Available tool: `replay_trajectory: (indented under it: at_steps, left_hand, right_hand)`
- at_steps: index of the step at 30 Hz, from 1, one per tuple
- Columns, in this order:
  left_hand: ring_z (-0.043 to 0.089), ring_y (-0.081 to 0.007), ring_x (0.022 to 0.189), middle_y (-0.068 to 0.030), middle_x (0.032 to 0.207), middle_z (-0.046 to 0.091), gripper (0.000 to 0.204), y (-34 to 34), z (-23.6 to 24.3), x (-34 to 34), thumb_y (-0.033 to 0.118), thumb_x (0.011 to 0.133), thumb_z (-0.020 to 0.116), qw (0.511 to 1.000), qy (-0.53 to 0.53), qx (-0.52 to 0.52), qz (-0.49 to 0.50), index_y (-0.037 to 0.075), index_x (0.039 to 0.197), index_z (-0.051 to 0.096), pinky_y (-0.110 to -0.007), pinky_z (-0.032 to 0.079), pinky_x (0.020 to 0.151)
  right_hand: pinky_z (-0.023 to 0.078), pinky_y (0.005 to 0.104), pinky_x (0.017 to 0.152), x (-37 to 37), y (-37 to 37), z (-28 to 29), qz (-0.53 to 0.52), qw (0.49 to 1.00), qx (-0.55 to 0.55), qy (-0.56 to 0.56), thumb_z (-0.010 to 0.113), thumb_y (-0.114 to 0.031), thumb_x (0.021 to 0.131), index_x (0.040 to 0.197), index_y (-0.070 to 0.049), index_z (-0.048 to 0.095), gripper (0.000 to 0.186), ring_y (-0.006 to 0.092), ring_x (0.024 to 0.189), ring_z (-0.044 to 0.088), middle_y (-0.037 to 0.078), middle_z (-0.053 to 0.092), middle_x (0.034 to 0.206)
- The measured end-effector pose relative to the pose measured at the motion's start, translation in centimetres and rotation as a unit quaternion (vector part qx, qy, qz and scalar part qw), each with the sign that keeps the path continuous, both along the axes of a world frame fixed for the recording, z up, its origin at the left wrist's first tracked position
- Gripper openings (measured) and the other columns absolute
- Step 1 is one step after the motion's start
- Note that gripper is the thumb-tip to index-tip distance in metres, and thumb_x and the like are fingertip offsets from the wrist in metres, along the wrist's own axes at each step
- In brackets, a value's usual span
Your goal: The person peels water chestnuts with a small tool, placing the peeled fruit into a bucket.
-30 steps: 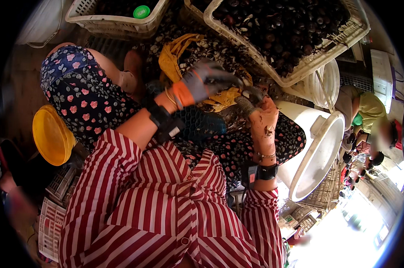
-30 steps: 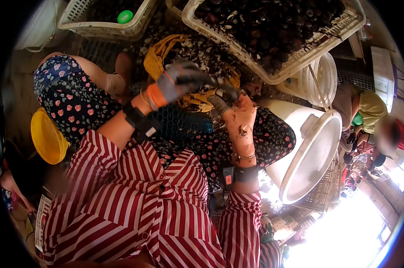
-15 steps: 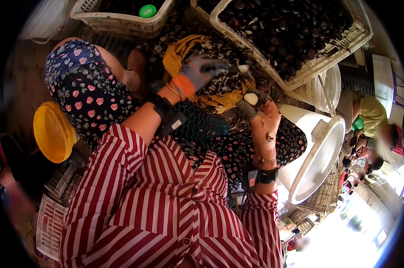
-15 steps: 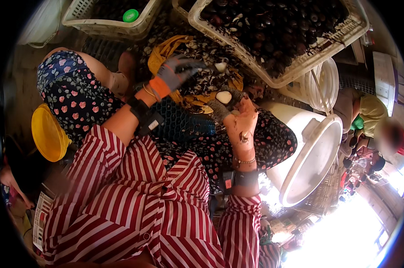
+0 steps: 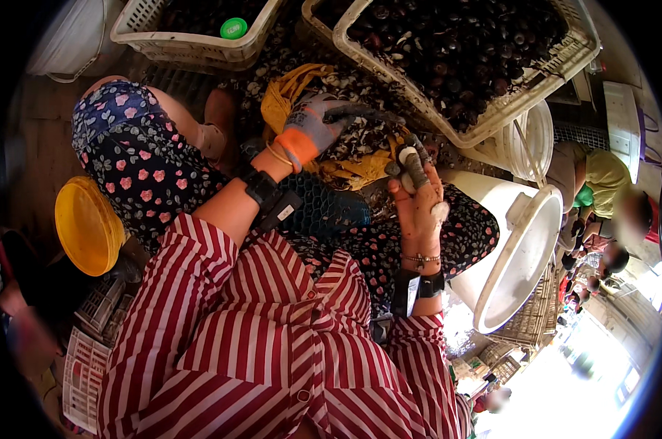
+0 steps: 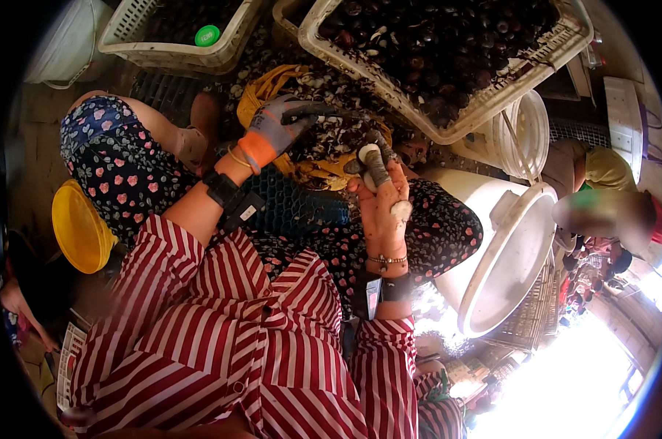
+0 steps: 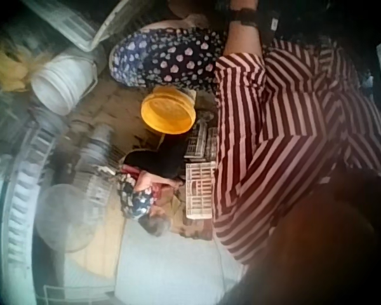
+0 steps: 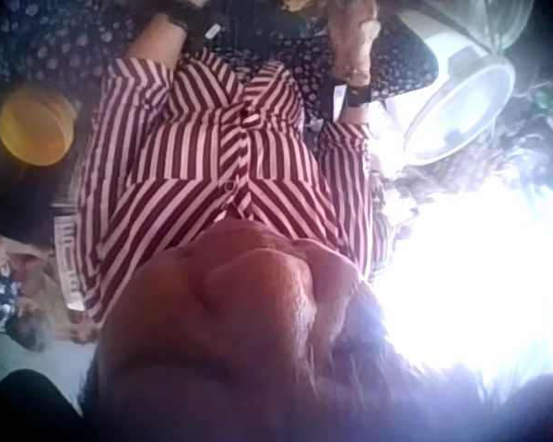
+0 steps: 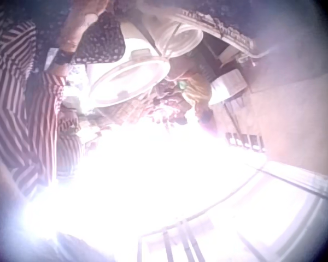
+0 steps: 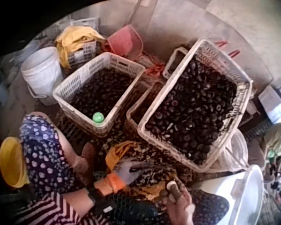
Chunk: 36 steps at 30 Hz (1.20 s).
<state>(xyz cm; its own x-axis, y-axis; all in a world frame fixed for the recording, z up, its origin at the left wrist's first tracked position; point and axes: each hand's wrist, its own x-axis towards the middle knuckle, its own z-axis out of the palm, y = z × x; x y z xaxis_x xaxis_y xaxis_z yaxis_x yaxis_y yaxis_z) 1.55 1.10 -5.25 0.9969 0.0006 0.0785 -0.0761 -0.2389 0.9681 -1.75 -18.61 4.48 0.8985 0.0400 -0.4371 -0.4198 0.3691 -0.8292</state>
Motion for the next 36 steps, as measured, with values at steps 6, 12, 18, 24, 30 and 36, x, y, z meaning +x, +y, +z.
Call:
replay_trajectory:
  at_steps: [6,12,18,24,30,36]
  left_hand:
    - [0.058,-0.0208,0.081,-0.0060,0.085,0.065,0.032,-1.4,4.0,-1.3,0.005,0.074,0.065,0.975,-0.178,0.112,-0.065,0.021,0.102,0.068,-0.038,0.045,0.076]
    - [0.059,-0.0225,0.081,-0.0085,0.086,0.065,0.031,-1.2,4.0,-1.0,0.002,0.073,0.065,0.981,-0.152,0.091,-0.083,0.018,0.100,0.069,-0.037,0.047,0.075]
    - [0.057,-0.0239,0.080,-0.0082,0.085,0.062,0.033,0.7,0.6,0.0,0.002,0.071,0.064,0.999,-0.038,-0.020,-0.030,0.017,0.100,0.068,-0.037,0.046,0.079]
    - [0.059,-0.0232,0.079,-0.0082,0.087,0.063,0.031,-0.4,0.8,-0.6,0.002,0.073,0.064,0.997,-0.038,-0.043,-0.052,0.012,0.102,0.067,-0.035,0.047,0.078]
    - [0.058,-0.0242,0.085,-0.0084,0.091,0.063,0.032,-2.5,3.8,-1.3,0.002,0.071,0.064,0.983,-0.169,-0.014,-0.068,0.010,0.102,0.066,-0.034,0.046,0.076]
    - [0.057,-0.0234,0.082,-0.0088,0.089,0.063,0.032,-2.7,2.7,-1.4,0.001,0.072,0.063,0.989,-0.135,-0.011,-0.055,0.012,0.102,0.067,-0.034,0.046,0.075]
  right_hand:
    - [0.051,0.0325,0.072,-1.2,-0.9,-3.3,-0.140,0.985,0.105,0.010,0.057,-0.005,0.083,0.103,-0.002,0.055,0.020,0.0204,0.081,0.058,0.008,0.057,0.098]
    - [0.048,0.0298,0.062,-0.8,0.0,-1.6,-0.050,0.993,0.056,-0.092,0.051,-0.004,0.084,0.101,0.003,0.055,0.019,0.0186,0.071,0.056,0.007,0.059,0.089]
    - [0.048,0.0291,0.061,-1.3,-0.2,-1.7,-0.008,0.993,0.012,-0.119,0.049,-0.006,0.085,0.104,0.001,0.055,0.021,0.0167,0.073,0.055,0.009,0.058,0.095]
    - [0.049,0.0291,0.066,-0.9,-0.1,-2.5,-0.028,0.994,0.000,-0.105,0.050,-0.008,0.084,0.108,-0.002,0.053,0.024,0.0161,0.081,0.056,0.007,0.058,0.099]
    - [0.045,0.0260,0.059,-0.3,-0.1,-3.9,-0.067,0.965,0.251,0.024,0.048,-0.011,0.087,0.106,-0.005,0.053,0.020,0.0151,0.075,0.053,0.006,0.057,0.097]
    - [0.031,0.0217,0.051,0.0,2.1,-2.1,-0.176,0.925,0.326,0.086,0.046,-0.008,0.090,0.106,-0.002,0.053,0.018,0.0146,0.070,0.042,0.007,0.053,0.090]
